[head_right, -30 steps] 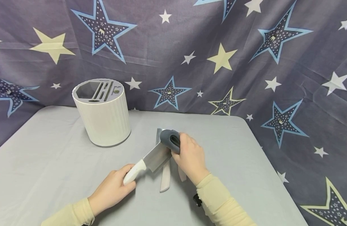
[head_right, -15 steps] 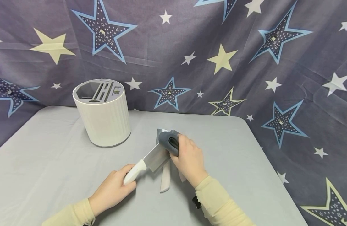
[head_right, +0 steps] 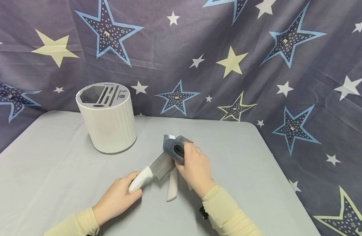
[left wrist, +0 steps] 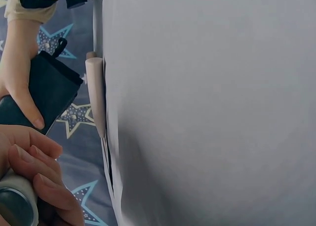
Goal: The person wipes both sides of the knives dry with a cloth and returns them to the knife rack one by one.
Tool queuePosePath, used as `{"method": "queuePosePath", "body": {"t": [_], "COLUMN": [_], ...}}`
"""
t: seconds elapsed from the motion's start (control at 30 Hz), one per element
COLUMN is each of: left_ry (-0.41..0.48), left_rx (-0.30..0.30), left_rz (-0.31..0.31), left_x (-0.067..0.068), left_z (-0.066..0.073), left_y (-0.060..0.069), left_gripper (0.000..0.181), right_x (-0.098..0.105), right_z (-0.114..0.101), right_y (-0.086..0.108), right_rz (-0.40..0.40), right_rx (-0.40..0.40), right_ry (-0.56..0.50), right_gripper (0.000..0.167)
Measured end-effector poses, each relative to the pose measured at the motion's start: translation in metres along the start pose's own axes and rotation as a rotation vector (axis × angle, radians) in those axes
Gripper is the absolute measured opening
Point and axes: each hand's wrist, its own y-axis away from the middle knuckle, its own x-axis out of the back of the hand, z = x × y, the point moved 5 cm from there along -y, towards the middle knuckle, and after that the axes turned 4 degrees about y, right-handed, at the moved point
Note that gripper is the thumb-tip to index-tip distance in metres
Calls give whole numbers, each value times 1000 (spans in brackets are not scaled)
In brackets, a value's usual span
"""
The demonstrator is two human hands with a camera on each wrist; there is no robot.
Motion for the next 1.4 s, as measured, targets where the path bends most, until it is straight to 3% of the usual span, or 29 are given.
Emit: {"method": "queuePosePath", "body": {"t": [1.4], "left_ry": [43], "left_rx": [18], "left_rz": [28], "left_x": [-1], "left_z": [4], "left_y": [-3], "left_gripper": [45], "right_x": [1], "right_z": [-21], "right_y": [8], "right_rz": [71], "right_rx": [79], "right_ry": [1], "right_gripper": [57]}}
